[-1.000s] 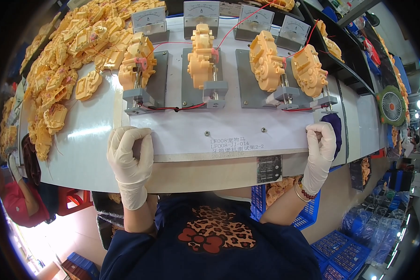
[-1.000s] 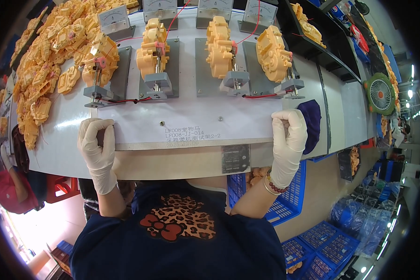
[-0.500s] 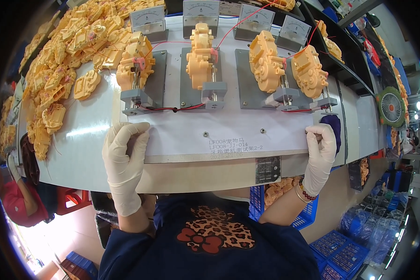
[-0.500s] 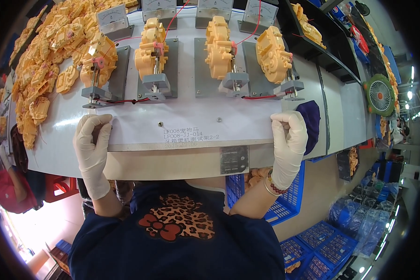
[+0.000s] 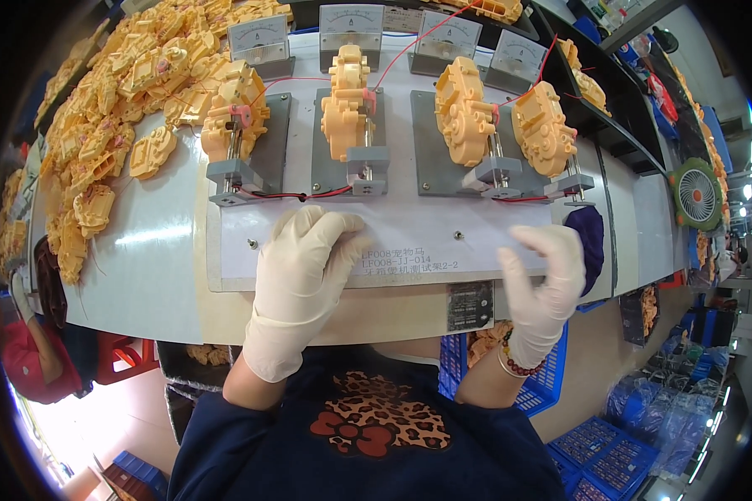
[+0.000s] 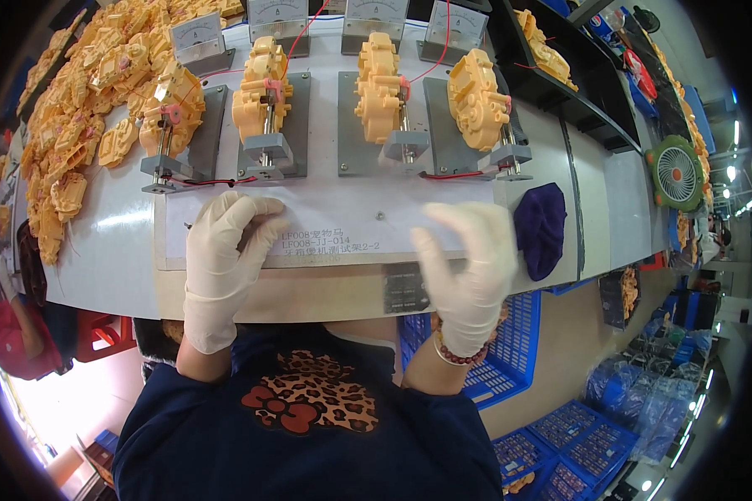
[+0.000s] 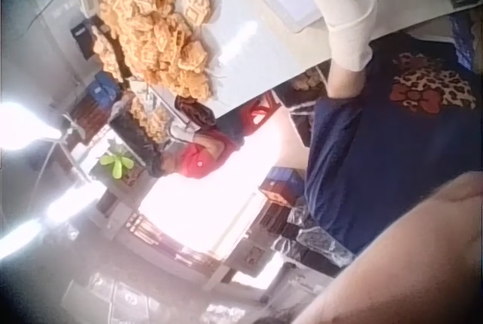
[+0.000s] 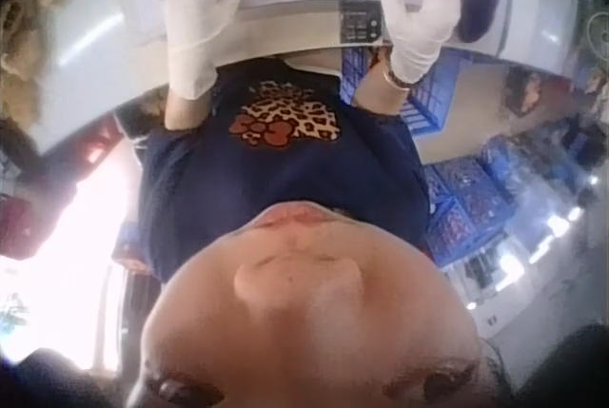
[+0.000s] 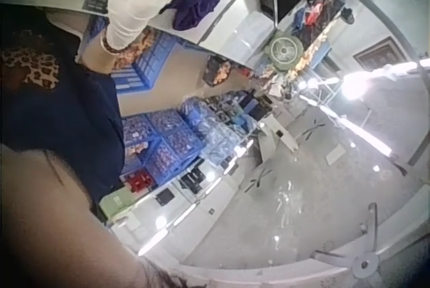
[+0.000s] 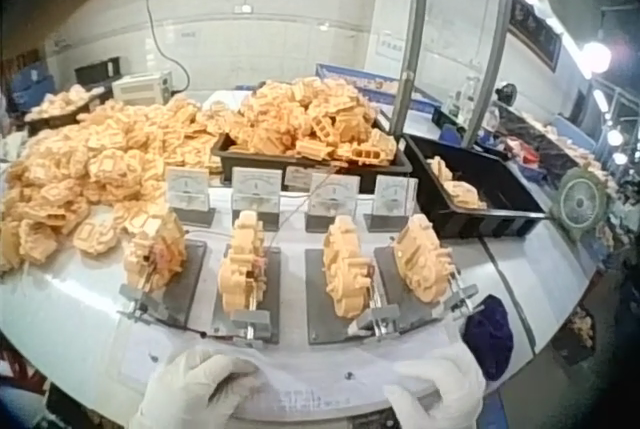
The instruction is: The person tests or assembles yellow plastic toy components by hand using a benchtop fixture with gauges.
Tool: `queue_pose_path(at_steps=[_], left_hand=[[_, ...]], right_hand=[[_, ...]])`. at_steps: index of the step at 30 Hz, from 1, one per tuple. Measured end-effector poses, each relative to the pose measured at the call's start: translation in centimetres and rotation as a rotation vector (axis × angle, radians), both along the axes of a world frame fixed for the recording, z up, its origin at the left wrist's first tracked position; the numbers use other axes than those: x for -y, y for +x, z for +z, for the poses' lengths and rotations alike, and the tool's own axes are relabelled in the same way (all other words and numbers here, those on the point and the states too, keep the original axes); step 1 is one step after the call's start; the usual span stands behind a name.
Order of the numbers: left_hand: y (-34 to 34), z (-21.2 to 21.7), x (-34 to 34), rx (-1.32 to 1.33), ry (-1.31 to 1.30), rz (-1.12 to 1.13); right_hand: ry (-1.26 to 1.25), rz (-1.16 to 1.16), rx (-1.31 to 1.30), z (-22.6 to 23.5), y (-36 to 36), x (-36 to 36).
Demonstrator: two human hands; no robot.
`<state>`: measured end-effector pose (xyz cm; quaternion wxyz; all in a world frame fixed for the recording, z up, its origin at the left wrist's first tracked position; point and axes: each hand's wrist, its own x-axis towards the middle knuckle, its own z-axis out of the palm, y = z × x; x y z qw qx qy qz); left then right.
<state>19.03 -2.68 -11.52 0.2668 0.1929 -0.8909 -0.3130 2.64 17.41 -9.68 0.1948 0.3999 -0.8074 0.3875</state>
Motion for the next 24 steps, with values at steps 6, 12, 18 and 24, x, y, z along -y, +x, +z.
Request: queue_pose_path(at_steps=[6,12,18,24], left_hand=[[-0.2,1.0,0.1,0.037,0.205,0.009],[1.6,2.0,-0.3,-0.090,-0.045,0.020],[4.4,1.8,1.9,-0.105,-0.060,0.232],[4.8,-0.4,3.2,-0.035,-0.185,0.259]], right_hand=[[0.205,0.385,0.235,-0.2,0.1,2.6],[0.172,0.226,0.476,-1.1,-0.1,3.0],[0.011,0.366,0.497,-0.9,-0.6,2.0],[-0.185,0.324,0.634,-1.4,0.0,1.7]])
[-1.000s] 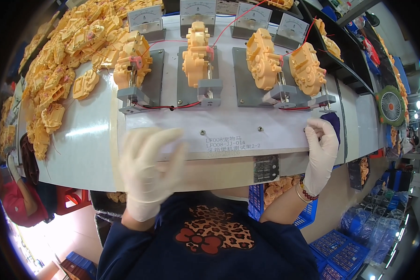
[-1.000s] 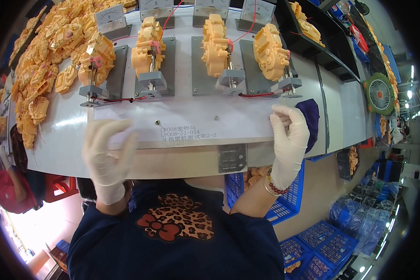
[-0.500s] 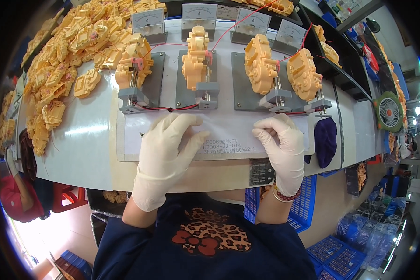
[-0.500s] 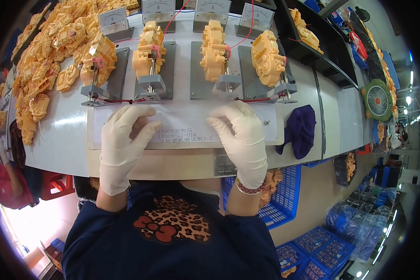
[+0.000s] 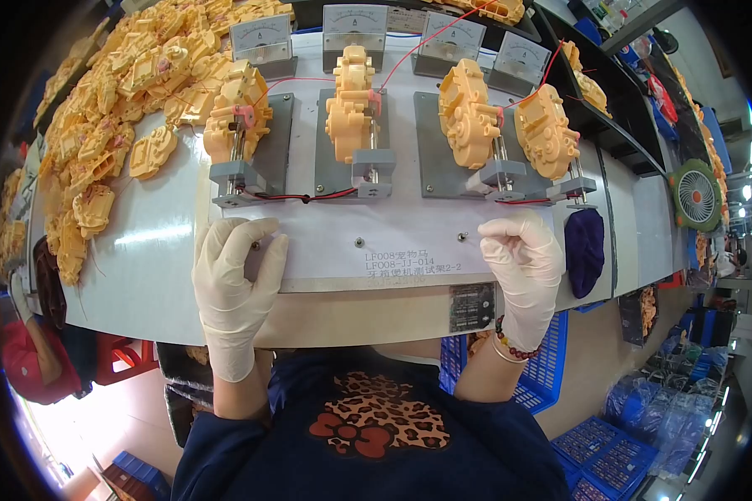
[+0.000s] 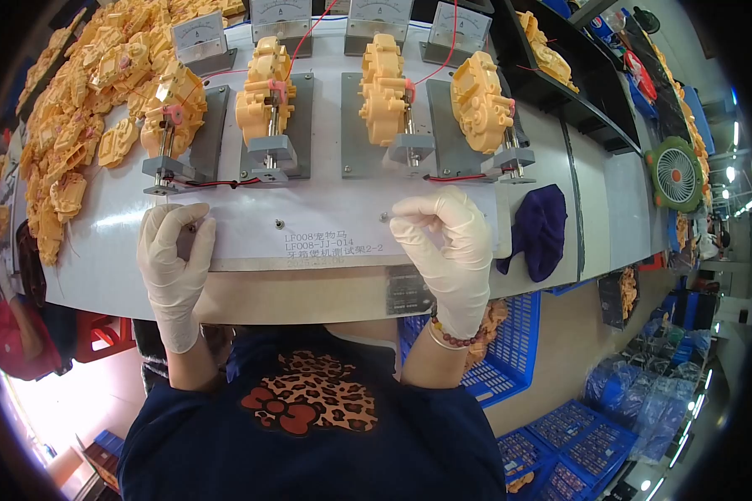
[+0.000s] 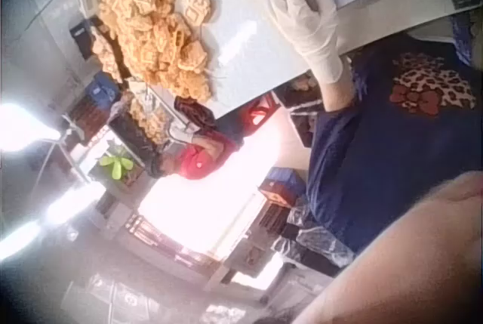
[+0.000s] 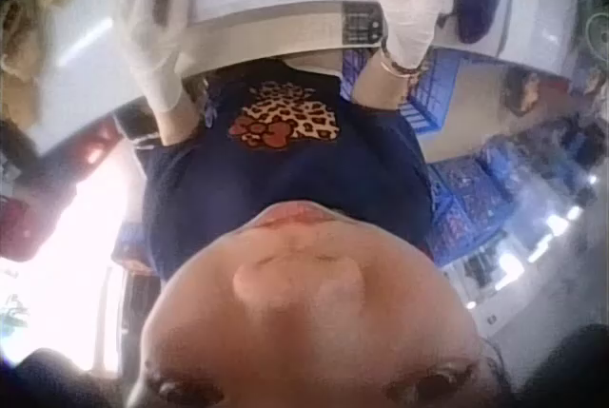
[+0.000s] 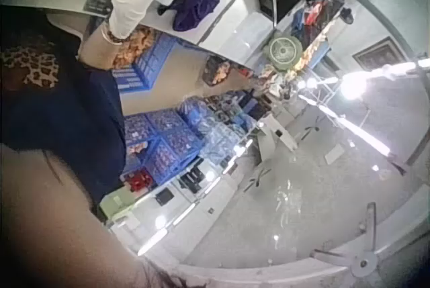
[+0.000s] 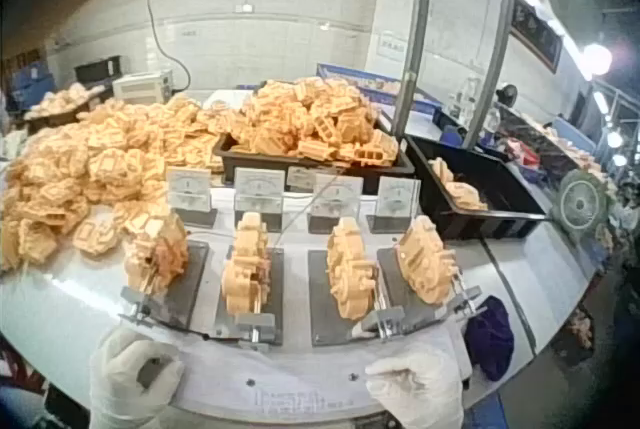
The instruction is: The person tests or assembles yellow plastic toy components by hand using a benchtop fixture with gauges.
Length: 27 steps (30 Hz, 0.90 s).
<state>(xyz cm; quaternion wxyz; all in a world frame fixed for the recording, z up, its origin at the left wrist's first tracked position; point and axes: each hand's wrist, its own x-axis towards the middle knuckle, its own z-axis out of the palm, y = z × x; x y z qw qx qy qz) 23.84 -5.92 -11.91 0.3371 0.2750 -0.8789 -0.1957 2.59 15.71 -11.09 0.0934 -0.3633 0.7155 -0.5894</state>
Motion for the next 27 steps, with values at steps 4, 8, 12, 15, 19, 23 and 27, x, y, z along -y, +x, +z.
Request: queue_pose_path(at_steps=[4,8,12,15,19,23,27], left_hand=[[-0.40,0.15,0.18,0.020,-0.016,-0.022],[-0.43,0.23,0.01,0.031,-0.016,-0.002],[-0.31,0.09,0.07,0.026,-0.019,0.001],[-0.34,0.03,-0.12,0.027,-0.018,0.016],[-0.25,-0.15,-0.17,0.022,-0.045,0.017],[-0.30,-0.26,0.08,0.022,-0.052,0.013],[-0.80,-0.21,0.38,0.029,-0.032,0.009]], right_hand=[[-0.018,0.002,-0.029,-0.08,-0.09,0.02],[-0.002,-0.009,-0.009,0.01,0.10,0.11],[0.007,0.012,-0.040,0.06,-0.02,0.12],[-0.014,0.002,-0.041,-0.04,0.08,0.11],[0.023,-0.016,-0.073,-0.03,0.19,0.02],[0.041,-0.026,-0.084,-0.08,0.15,0.15],[0.068,-0.044,-0.096,0.00,-0.11,0.67]])
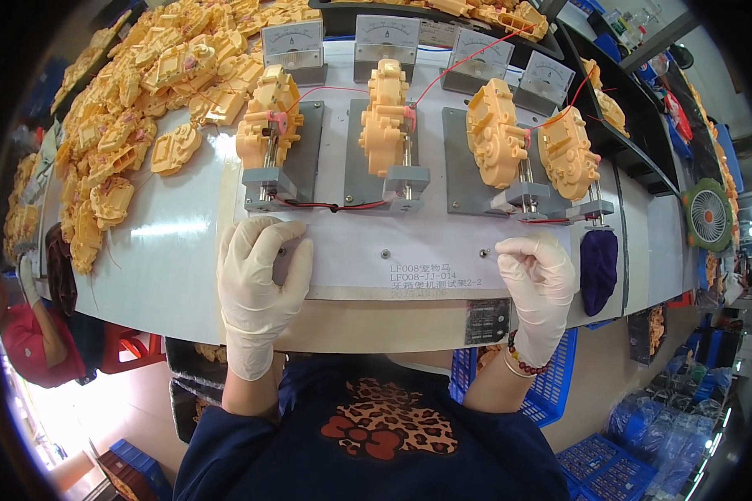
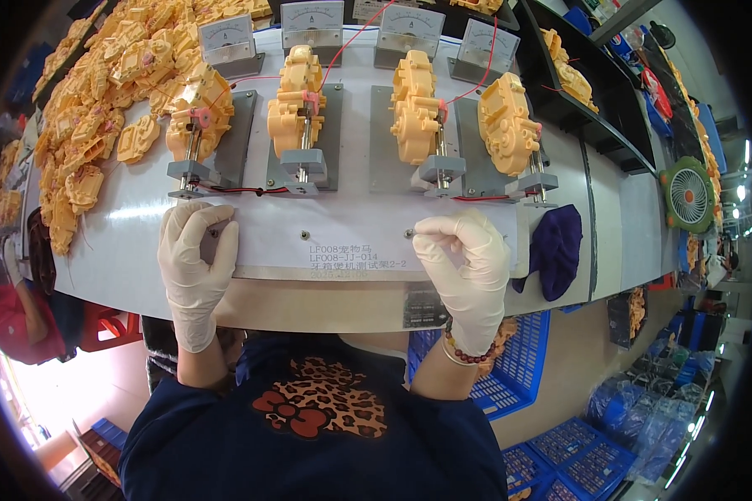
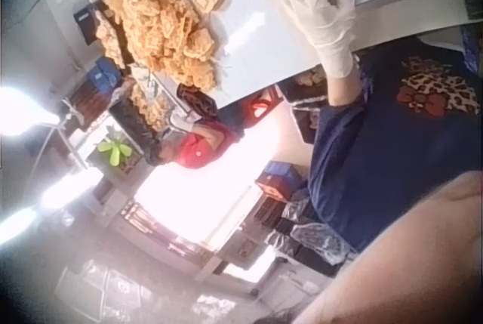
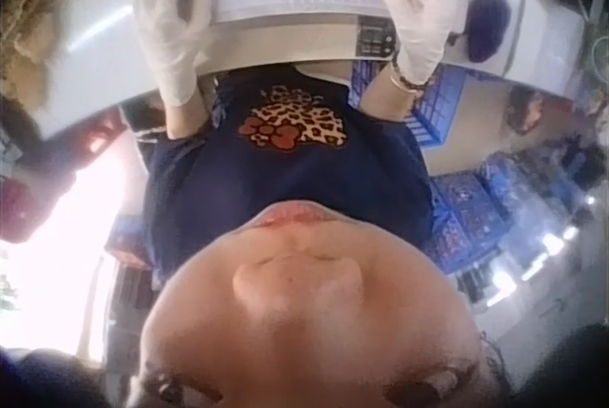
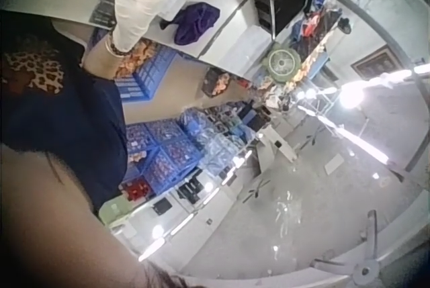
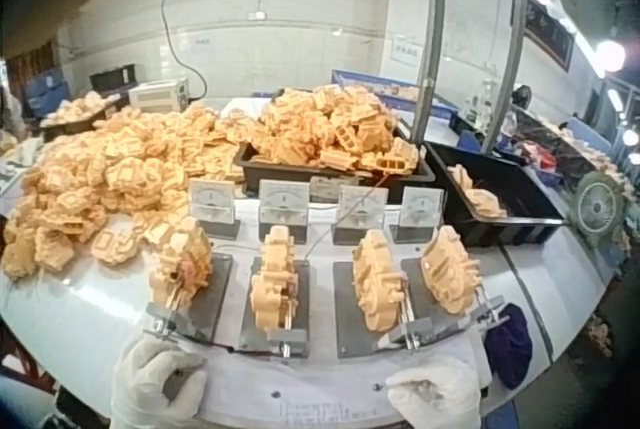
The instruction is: The person tests or assembles yellow plastic toy components by hand using a benchtop fixture with gauges.
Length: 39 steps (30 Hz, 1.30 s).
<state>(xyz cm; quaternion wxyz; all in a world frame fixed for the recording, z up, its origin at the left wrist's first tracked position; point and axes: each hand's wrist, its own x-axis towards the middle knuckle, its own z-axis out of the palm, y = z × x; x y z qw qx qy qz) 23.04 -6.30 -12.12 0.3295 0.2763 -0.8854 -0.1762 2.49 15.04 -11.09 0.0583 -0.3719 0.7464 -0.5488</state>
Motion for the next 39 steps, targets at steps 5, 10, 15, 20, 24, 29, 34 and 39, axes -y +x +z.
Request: queue_pose_path(at_steps=[5,10,15,20,24,29,34,39], left_hand=[[0.7,0.6,0.0,0.000,-0.078,-0.025],[0.4,0.1,-0.3,-0.056,-0.036,-0.038],[0.6,0.3,-0.4,-0.080,-0.043,-0.015],[0.6,0.3,-0.1,-0.072,-0.042,-0.009],[0.5,0.3,0.0,-0.078,-0.041,-0.010],[0.5,0.2,0.0,-0.091,-0.027,-0.026],[0.5,0.4,-0.1,-0.089,-0.026,-0.027],[0.6,0.4,-0.1,-0.081,-0.017,-0.029]], right_hand=[[0.023,0.020,-0.061,0.6,0.2,-0.1],[0.067,-0.006,-0.111,0.1,0.1,-1.0],[0.025,0.003,-0.110,-0.3,0.3,-0.7],[0.016,0.012,-0.084,-0.2,0.4,-0.3],[0.052,0.019,-0.106,0.1,0.3,-0.3],[0.035,0.006,-0.075,0.0,0.4,-0.4],[0.033,0.004,-0.074,0.0,0.5,-0.4],[0.027,-0.001,-0.052,0.1,0.6,-0.4]])
